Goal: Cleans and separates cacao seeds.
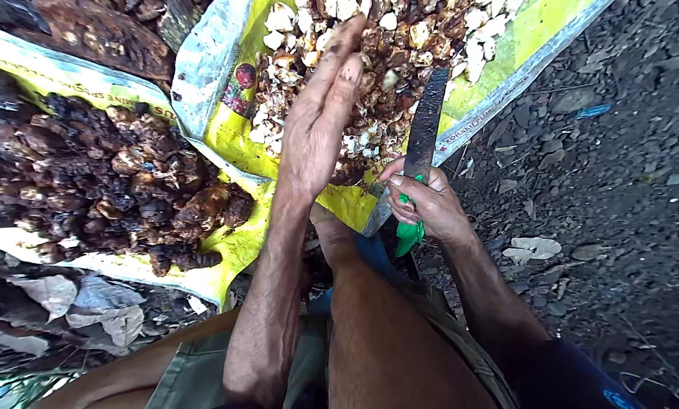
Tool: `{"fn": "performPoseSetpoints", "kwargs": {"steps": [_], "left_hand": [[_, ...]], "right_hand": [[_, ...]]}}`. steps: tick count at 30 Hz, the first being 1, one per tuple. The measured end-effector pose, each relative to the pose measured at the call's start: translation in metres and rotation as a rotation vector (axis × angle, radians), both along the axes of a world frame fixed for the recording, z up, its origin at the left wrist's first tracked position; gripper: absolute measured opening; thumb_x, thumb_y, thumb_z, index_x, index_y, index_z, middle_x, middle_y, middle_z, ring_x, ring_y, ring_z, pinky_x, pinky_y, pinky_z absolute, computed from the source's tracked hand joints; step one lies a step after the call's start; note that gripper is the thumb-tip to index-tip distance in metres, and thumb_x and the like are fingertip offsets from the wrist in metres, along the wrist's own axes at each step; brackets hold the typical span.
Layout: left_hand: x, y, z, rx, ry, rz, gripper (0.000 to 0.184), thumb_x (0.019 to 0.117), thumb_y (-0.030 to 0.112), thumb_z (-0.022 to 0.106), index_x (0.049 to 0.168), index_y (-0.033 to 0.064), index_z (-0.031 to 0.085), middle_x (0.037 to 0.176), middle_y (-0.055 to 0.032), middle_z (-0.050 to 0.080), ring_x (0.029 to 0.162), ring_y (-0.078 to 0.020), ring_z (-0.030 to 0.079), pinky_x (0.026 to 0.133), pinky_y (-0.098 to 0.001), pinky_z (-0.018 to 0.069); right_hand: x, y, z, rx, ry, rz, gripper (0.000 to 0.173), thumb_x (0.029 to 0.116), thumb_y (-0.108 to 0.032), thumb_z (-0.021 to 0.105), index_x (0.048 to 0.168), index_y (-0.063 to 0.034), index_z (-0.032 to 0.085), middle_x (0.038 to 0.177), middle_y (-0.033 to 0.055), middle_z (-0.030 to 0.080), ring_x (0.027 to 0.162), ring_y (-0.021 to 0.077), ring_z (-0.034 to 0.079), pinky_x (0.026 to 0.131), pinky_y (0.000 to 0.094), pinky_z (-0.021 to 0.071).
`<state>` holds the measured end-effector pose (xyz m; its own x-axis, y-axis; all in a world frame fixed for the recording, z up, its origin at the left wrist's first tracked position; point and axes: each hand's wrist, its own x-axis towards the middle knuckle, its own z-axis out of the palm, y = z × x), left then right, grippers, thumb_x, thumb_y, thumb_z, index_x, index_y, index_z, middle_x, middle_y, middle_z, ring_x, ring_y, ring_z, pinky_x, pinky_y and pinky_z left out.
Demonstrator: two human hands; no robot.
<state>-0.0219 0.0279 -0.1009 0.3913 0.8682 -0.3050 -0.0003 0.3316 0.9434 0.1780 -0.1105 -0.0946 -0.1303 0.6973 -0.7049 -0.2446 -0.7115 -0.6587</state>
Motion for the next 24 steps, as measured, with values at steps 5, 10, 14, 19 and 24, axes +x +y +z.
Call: {"fn": "performPoseSetpoints", "kwargs": {"steps": [5,10,14,19,24], "left_hand": [[-0.017,-0.074,-0.008,0.269,0.618,-0.293,0.030,0.0951,0.013,0.070,0.125,0.0108,0.067,0.123,-0.0120,0.065,0.113,-0.0308,0.063,0.092,-0.0507,0.0522],[-0.004,-0.093,-0.026,0.424,0.801,-0.523,0.040,0.0852,0.016,0.079,0.124,0.0093,0.069,0.135,-0.0153,0.060,0.122,-0.0361,0.056,0.099,-0.0568,0.0428],[-0.002,-0.091,-0.026,0.476,0.883,-0.612,0.047,0.0805,0.011,0.080,0.125,0.0079,0.066,0.134,-0.0188,0.057,0.123,-0.0414,0.054,0.102,-0.0606,0.0394],[-0.009,-0.080,-0.018,0.420,0.815,-0.590,0.056,0.0768,0.008,0.080,0.128,0.0064,0.056,0.118,-0.0192,0.063,0.109,-0.0407,0.061,0.095,-0.0596,0.0445],[-0.020,-0.056,-0.022,-0.022,0.319,-0.198,0.062,0.0714,0.005,0.081,0.125,0.0104,0.050,0.113,-0.0031,0.068,0.102,-0.0146,0.068,0.087,-0.0371,0.0598]], "right_hand": [[-0.002,-0.007,-0.004,-0.002,-0.152,-0.089,0.025,0.1043,-0.015,0.046,0.118,-0.0077,0.065,0.057,-0.0014,0.042,0.039,0.0069,0.039,0.038,0.0217,0.0393],[-0.007,-0.011,-0.001,-0.010,-0.248,-0.106,0.024,0.1057,-0.016,0.047,0.118,-0.0083,0.066,0.060,0.0004,0.044,0.039,0.0077,0.039,0.037,0.0215,0.0401],[-0.009,-0.013,0.000,-0.017,-0.303,-0.065,0.024,0.1059,-0.016,0.048,0.118,-0.0080,0.066,0.057,0.0014,0.043,0.039,0.0085,0.039,0.037,0.0224,0.0395],[-0.011,-0.014,-0.003,-0.017,-0.332,-0.042,0.025,0.1062,-0.019,0.047,0.118,-0.0086,0.066,0.058,0.0015,0.044,0.039,0.0092,0.041,0.038,0.0233,0.0408],[-0.021,-0.009,0.005,-0.049,-0.464,0.007,0.024,0.1072,-0.016,0.048,0.121,-0.0089,0.066,0.061,0.0023,0.047,0.043,0.0109,0.042,0.041,0.0256,0.0409]]}}
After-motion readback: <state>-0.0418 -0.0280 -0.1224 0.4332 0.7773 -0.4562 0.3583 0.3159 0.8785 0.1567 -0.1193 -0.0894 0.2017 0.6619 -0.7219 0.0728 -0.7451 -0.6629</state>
